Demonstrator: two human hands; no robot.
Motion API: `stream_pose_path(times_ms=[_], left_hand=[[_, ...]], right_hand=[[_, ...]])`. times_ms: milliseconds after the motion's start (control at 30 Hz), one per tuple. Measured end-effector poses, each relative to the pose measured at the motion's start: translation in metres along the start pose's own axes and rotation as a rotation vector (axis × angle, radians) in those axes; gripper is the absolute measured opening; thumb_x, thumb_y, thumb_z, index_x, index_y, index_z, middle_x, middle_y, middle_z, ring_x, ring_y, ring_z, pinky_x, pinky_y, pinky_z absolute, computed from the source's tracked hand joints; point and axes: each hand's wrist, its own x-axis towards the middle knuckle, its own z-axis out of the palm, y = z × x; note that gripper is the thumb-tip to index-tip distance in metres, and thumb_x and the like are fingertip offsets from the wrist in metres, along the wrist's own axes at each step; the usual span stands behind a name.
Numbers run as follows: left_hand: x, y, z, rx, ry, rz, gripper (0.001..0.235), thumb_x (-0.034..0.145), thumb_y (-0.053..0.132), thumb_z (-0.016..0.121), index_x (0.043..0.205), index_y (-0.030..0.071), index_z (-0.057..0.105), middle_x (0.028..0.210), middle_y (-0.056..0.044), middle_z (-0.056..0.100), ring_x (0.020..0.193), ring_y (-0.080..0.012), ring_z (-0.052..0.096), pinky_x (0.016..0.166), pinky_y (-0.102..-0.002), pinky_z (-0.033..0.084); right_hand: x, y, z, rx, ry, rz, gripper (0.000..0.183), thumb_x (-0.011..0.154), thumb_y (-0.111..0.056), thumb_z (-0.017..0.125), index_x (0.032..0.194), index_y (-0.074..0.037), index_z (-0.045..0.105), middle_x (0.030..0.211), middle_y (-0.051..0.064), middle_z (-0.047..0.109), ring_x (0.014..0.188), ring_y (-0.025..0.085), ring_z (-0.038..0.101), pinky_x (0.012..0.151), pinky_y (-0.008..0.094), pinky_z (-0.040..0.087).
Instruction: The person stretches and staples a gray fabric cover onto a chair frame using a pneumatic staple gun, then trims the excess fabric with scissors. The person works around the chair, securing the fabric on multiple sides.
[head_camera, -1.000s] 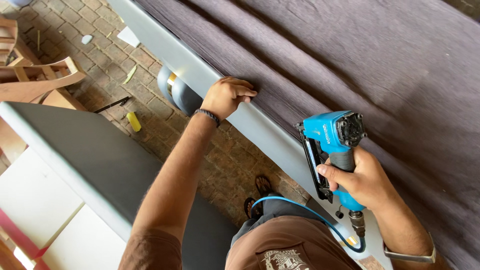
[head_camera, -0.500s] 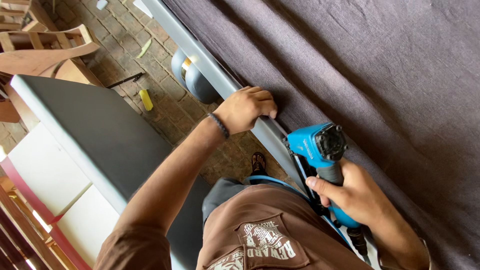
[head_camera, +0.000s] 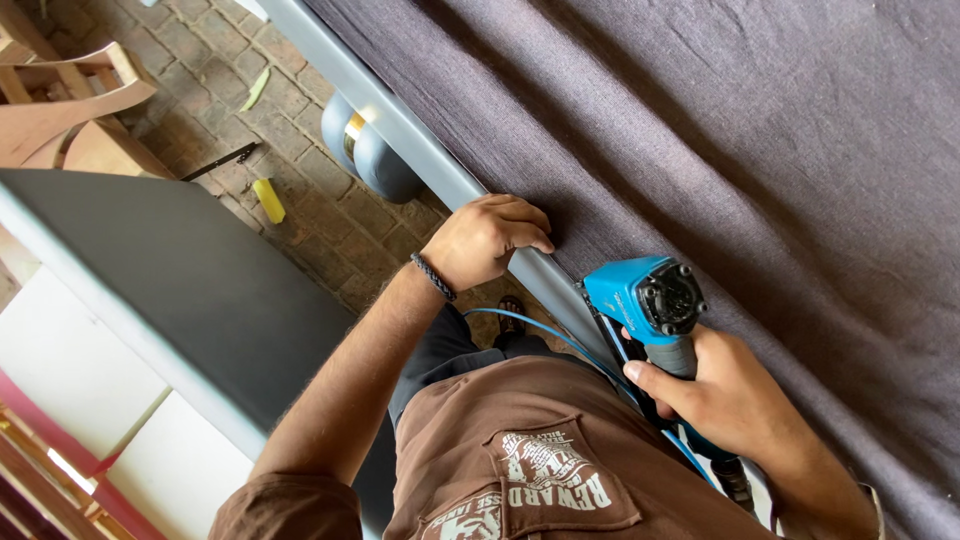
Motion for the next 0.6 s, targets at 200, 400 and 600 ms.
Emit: stream_pose_path(times_ms=[200, 400, 600], left_hand=[[0.003, -0.02, -0.013, -0.021, -0.008, 0.075, 0.034, 0.072, -0.008, 0.072, 0.096, 0.015, 0.079, 0.113, -0.001, 0.073, 0.113, -0.0227, 0.067, 0.099, -0.038, 0.054], [0.012, -0.052, -0.029, -0.136, -0.115, 0.174, 0.031, 0.074, -0.007, 0.072, 0.097, 0.013, 0.079, 0.112, -0.003, 0.074, 0.112, -0.0242, 0.067, 0.098, -0.04, 0.053], [-0.004, -0.121, -0.092, 0.071, 0.009, 0.209, 0.027, 0.085, -0.003, 0.074, 0.108, 0.011, 0.079, 0.114, -0.006, 0.074, 0.114, -0.0251, 0.068, 0.1, -0.039, 0.055]], right_hand=[[-0.002, 0.002, 0.02, 0.055, 0.109, -0.102, 0.032, 0.081, -0.028, 0.078, 0.107, -0.01, 0.073, 0.074, 0.006, 0.074, 0.06, 0.015, 0.071, 0.058, 0.033, 0.057], [-0.002, 0.008, 0.046, 0.241, 0.147, -0.005, 0.033, 0.082, -0.028, 0.081, 0.102, -0.005, 0.068, 0.067, 0.01, 0.072, 0.054, 0.017, 0.069, 0.05, 0.037, 0.058], [-0.012, -0.016, 0.073, 0.162, 0.29, 0.19, 0.031, 0.083, -0.029, 0.081, 0.105, -0.01, 0.07, 0.065, 0.01, 0.069, 0.054, 0.02, 0.067, 0.053, 0.036, 0.056]])
